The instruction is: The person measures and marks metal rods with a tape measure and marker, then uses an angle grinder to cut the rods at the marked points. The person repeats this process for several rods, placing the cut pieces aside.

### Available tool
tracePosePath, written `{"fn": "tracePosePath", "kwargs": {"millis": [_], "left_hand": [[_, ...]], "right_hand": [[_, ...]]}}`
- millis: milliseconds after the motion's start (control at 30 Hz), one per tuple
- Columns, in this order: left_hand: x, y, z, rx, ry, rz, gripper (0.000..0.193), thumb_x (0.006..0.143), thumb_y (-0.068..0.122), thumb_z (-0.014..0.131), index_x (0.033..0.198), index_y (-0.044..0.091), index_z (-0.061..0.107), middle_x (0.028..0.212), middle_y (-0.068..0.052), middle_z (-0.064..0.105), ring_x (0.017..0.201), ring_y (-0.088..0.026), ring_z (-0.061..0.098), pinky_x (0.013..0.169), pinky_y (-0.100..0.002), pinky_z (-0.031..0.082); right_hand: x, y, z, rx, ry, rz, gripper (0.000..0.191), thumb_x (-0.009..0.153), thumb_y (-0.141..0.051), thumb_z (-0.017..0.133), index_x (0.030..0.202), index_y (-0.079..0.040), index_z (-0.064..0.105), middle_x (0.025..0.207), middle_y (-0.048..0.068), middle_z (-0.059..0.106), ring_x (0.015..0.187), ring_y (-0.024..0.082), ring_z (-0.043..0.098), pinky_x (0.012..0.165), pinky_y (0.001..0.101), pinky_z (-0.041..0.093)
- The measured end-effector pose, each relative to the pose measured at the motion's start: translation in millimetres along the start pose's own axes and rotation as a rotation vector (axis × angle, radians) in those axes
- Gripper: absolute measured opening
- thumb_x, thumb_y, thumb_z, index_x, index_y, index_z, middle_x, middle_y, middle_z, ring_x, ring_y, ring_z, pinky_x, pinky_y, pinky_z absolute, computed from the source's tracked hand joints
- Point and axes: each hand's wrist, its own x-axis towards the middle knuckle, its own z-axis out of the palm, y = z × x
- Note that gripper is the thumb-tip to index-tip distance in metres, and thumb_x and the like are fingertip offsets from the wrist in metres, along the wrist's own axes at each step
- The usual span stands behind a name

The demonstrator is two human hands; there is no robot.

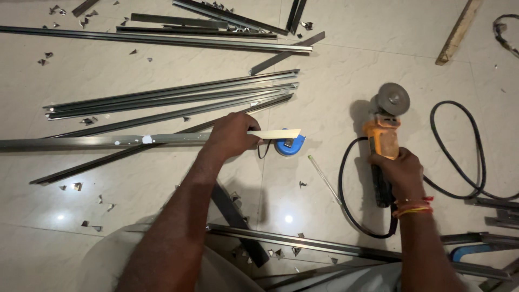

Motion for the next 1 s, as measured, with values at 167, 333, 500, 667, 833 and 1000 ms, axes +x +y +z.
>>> {"fn": "tracePosePath", "kwargs": {"millis": [167,333,500,667,833,1000], "left_hand": [[1,-3,0,-0.014,0.044,0.076,0.026,0.072,0.026,0.087,0.094,0.012,0.081,0.081,-0.01,0.075,0.079,-0.028,0.072,0.074,-0.041,0.054],[2,-4,1,-0.028,0.023,0.044,0.024,0.073,0.025,0.086,0.094,0.012,0.082,0.08,-0.011,0.074,0.079,-0.028,0.072,0.075,-0.041,0.054],[4,-6,7,-0.003,0.005,0.035,0.025,0.073,0.027,0.086,0.093,0.013,0.081,0.081,-0.011,0.074,0.082,-0.028,0.071,0.076,-0.042,0.054],[6,-8,20,0.024,-0.011,0.032,0.024,0.079,0.029,0.083,0.097,0.014,0.081,0.09,-0.01,0.075,0.087,-0.03,0.071,0.078,-0.044,0.054],[8,-11,39,0.003,0.039,0.072,0.026,0.08,0.03,0.082,0.101,0.015,0.079,0.098,-0.007,0.074,0.095,-0.03,0.07,0.083,-0.045,0.053],[10,-17,47,-0.035,0.06,0.078,0.029,0.078,0.029,0.083,0.101,0.013,0.077,0.104,-0.006,0.072,0.101,-0.03,0.068,0.085,-0.044,0.052]], "right_hand": [[-1,-18,3,-0.158,0.063,-0.069,0.061,0.065,-0.041,0.087,0.113,-0.004,0.076,0.094,0.014,0.077,0.083,0.027,0.073,0.075,0.0408,0.056],[1,-14,7,-0.156,0.027,-0.079,0.062,0.066,-0.042,0.087,0.112,-0.002,0.075,0.095,0.016,0.077,0.084,0.028,0.073,0.077,0.0413,0.057],[18,0,4,-0.059,-0.051,-0.023,0.067,0.064,-0.036,0.087,0.117,0.002,0.072,0.1,0.017,0.077,0.088,0.026,0.073,0.078,0.0399,0.057],[28,4,6,-0.148,-0.102,-0.078,0.069,0.066,-0.037,0.089,0.118,0.005,0.071,0.101,0.018,0.077,0.088,0.025,0.074,0.079,0.0392,0.057],[19,-3,-1,-0.136,-0.155,-0.068,0.075,0.068,-0.047,0.088,0.118,0.006,0.07,0.1,0.019,0.077,0.088,0.026,0.073,0.079,0.04,0.057],[8,-13,-11,-0.094,-0.195,-0.094,0.078,0.071,-0.05,0.086,0.12,0.008,0.068,0.103,0.021,0.076,0.091,0.026,0.073,0.08,0.0391,0.057]]}}
